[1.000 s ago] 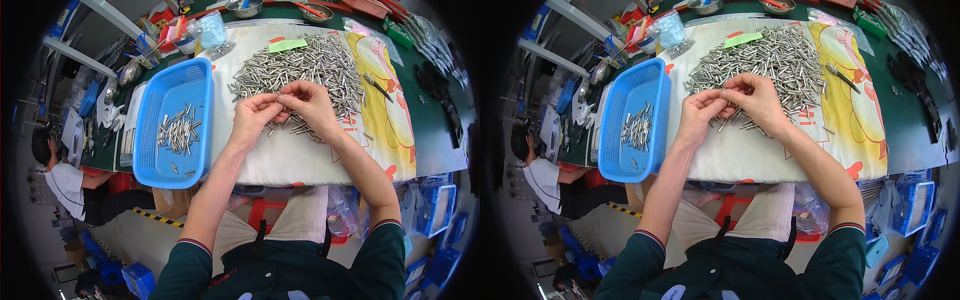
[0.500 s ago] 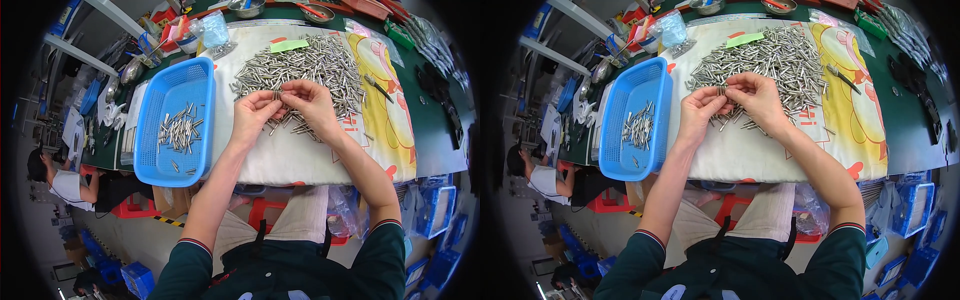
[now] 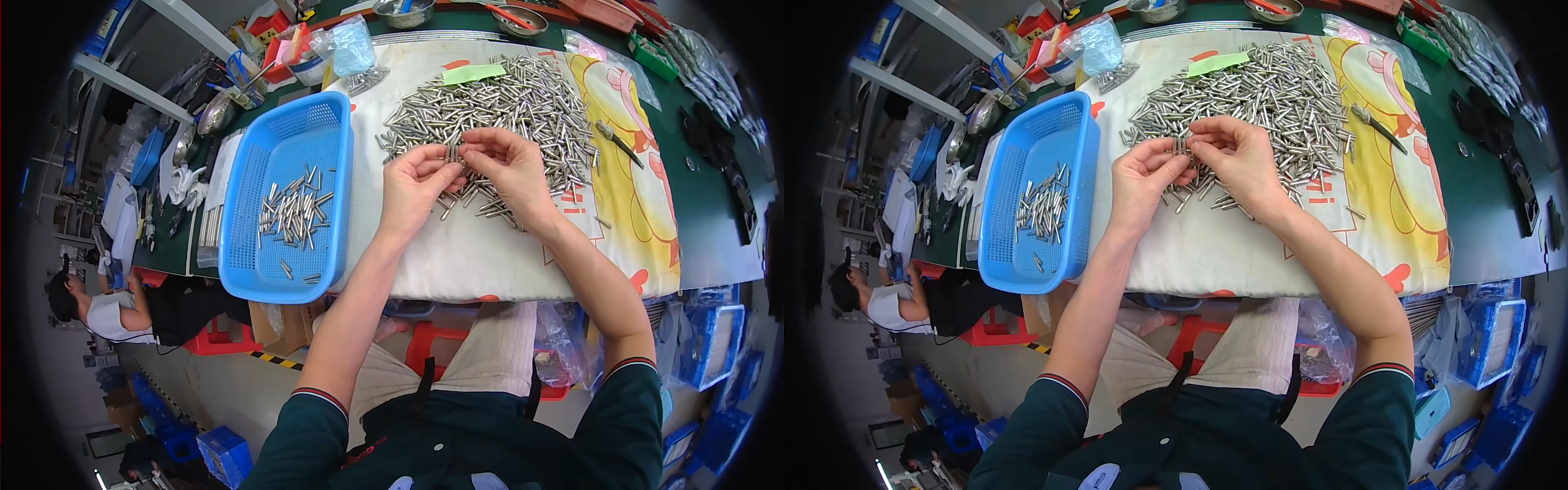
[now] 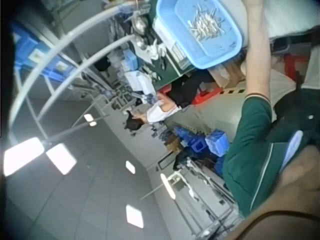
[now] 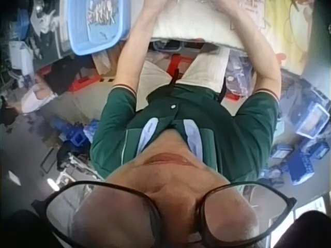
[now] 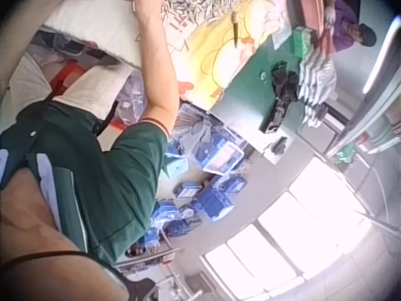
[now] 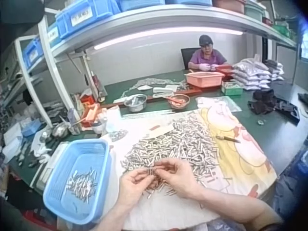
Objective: Sorting and inspecting small metal pins at a factory assembly line.
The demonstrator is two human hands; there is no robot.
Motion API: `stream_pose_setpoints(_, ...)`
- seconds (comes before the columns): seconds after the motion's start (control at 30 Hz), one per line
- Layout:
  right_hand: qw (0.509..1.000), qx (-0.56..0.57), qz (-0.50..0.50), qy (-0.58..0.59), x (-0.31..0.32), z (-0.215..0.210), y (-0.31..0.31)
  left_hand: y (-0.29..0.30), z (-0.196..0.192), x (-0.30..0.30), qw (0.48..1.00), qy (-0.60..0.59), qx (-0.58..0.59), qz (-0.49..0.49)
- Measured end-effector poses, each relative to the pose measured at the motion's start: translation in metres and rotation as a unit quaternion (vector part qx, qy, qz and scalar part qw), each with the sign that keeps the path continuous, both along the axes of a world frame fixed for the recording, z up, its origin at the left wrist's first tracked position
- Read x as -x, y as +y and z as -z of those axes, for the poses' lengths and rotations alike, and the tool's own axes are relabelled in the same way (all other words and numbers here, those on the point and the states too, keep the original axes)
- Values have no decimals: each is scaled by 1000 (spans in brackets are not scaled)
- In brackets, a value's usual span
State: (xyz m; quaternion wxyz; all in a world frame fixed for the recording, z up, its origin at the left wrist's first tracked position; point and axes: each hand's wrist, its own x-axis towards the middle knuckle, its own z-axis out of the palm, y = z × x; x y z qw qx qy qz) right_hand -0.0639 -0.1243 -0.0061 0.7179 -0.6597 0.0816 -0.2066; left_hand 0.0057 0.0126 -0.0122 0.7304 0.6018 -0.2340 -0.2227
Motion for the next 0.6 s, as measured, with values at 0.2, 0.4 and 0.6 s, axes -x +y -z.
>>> stream_pose_setpoints(0.2,997,79,-4,20,2,-3,0,1,0,1,1000,11,-10,20)
stream_pose_setpoints(0.4,994,88,-48,47,4,-11,-4,1,-3,2,998,8,-28,61)
stream_pose_setpoints(0.6,965,241,-76,69,4,-15,-11,4,-7,0,993,42,-36,102)
